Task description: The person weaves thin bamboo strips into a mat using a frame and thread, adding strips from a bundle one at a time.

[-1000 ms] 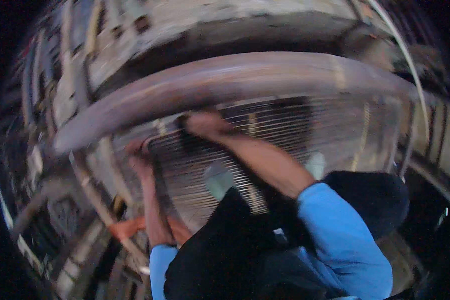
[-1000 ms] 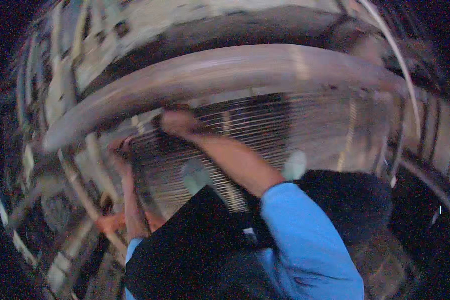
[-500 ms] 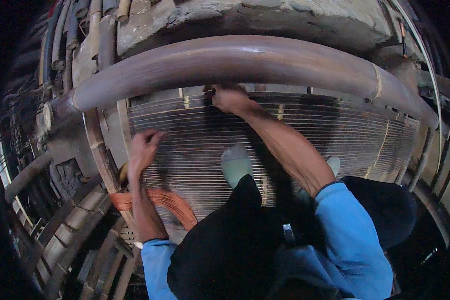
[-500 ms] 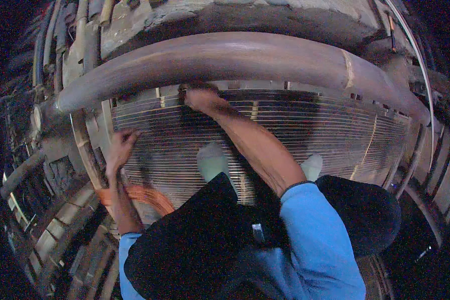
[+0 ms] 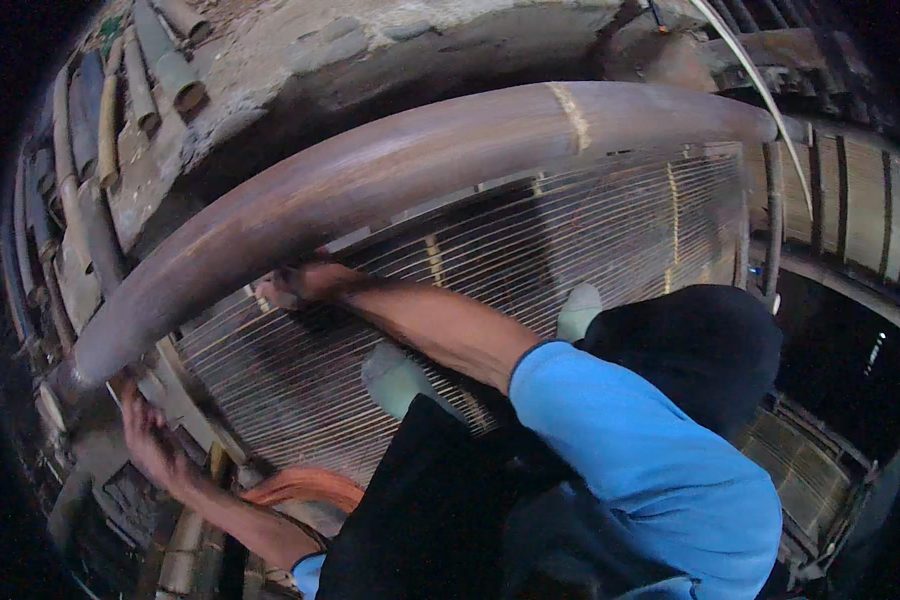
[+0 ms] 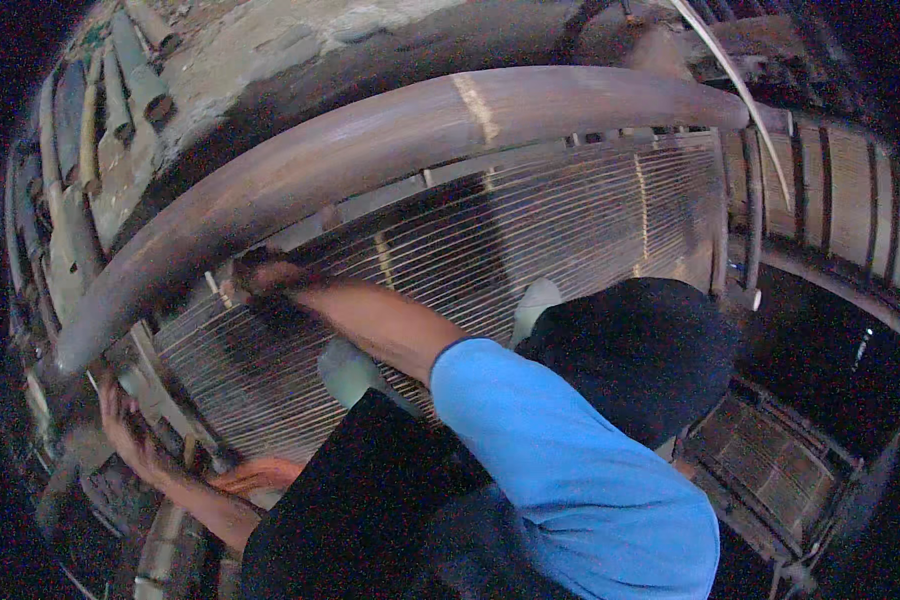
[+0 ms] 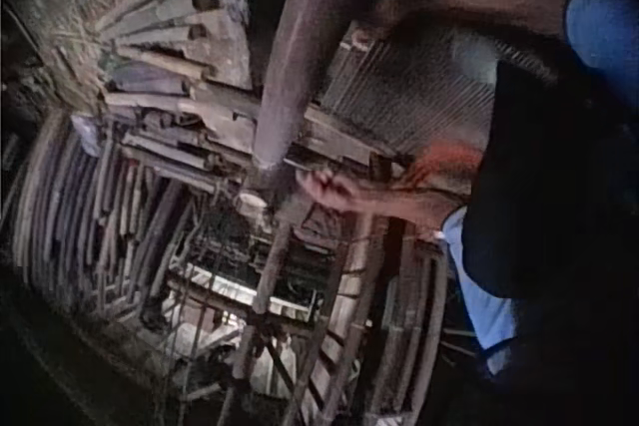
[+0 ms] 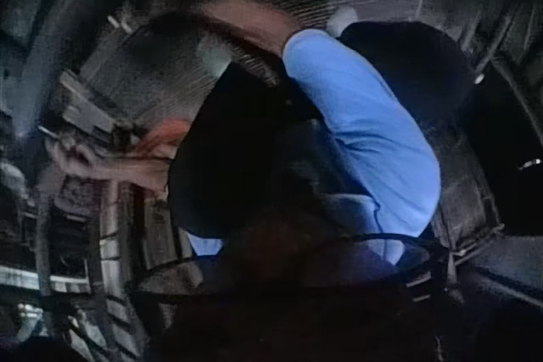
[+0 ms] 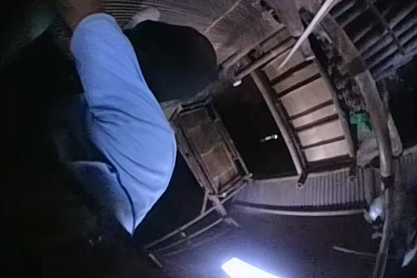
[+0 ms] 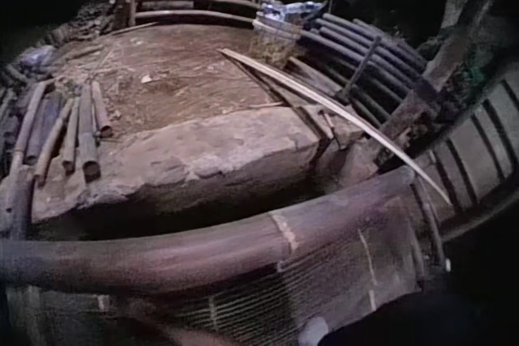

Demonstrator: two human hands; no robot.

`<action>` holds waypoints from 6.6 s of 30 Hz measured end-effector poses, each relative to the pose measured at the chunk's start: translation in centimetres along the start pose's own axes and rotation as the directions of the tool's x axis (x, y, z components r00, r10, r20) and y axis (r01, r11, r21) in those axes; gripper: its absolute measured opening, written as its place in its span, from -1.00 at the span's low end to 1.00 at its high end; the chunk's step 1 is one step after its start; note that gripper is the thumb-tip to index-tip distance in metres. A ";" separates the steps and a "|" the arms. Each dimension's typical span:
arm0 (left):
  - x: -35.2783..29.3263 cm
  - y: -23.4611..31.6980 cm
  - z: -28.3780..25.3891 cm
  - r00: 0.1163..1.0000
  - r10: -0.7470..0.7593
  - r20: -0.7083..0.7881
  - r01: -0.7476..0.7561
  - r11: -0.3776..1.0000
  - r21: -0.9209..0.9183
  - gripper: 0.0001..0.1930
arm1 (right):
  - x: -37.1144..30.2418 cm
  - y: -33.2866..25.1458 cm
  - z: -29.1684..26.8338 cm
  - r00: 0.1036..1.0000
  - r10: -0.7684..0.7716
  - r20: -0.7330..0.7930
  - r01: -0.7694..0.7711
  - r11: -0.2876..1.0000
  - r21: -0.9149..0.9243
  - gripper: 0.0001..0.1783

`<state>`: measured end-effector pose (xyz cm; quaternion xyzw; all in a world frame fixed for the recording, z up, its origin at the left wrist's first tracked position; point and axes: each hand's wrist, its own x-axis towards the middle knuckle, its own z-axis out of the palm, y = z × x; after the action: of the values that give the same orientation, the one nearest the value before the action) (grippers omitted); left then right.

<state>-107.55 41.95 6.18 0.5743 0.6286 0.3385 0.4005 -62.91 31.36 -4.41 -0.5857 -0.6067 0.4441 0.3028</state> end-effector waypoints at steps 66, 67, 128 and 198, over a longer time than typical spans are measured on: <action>-20.9 9.7 -11.6 0.964 0.178 -0.195 0.174 0.124 0.977 -0.70 | -1.0 -3.1 -3.4 0.977 0.213 -0.023 -0.208 0.918 -0.336 -0.54; -18.5 9.4 -7.4 0.959 0.154 -0.237 0.188 0.279 0.942 -0.75 | -1.0 -2.7 -2.8 0.986 0.149 -0.080 -0.168 0.920 -0.353 -0.56; -10.9 -2.1 7.6 0.917 -0.176 -0.358 0.240 0.960 0.144 -0.56 | -12.0 -0.1 -14.3 0.844 0.116 -0.524 -0.285 0.924 -0.253 -0.65; -21.4 17.8 48.6 0.744 0.474 0.472 -0.613 0.765 0.197 -0.50 | -28.8 -13.3 -26.5 0.710 0.575 0.407 -0.200 0.719 -0.666 -0.73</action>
<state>-55.73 21.02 2.57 0.8504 0.3846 0.2049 0.2949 -41.53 9.10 23.05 -0.6005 -0.6283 0.4529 -0.1987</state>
